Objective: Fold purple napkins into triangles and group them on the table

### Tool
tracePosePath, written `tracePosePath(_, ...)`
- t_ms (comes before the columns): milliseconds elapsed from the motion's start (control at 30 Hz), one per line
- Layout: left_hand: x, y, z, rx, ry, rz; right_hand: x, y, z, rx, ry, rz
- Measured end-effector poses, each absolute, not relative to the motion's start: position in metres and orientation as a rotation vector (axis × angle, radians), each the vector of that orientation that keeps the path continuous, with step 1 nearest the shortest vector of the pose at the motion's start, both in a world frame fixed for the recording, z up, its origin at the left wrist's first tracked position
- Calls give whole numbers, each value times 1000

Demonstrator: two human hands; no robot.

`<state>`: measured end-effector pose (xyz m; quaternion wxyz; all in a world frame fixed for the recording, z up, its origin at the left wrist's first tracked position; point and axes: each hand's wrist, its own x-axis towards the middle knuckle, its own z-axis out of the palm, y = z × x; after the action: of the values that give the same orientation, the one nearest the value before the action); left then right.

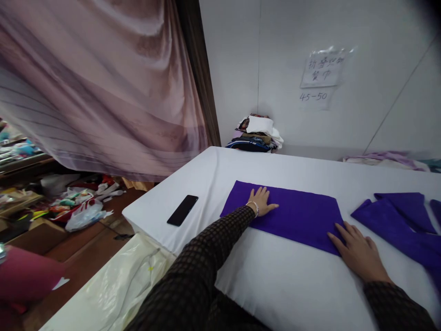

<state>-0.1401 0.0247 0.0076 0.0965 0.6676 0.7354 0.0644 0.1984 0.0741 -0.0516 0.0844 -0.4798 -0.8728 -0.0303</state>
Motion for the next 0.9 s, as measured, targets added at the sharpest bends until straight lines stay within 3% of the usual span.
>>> tracePosePath(333, -191, 29, -2, 1748, 2372, 208, 203, 78, -59, -1411, -2662, -182)
tracePosePath(600, -274, -22, 24, 1352, 2683, 156, 201, 76, -56, -1454, -2679, -188)
tracePosePath(900, -192, -86, 4, 1905, 2327, 260, 199, 75, -53, -1462, -2660, -181)
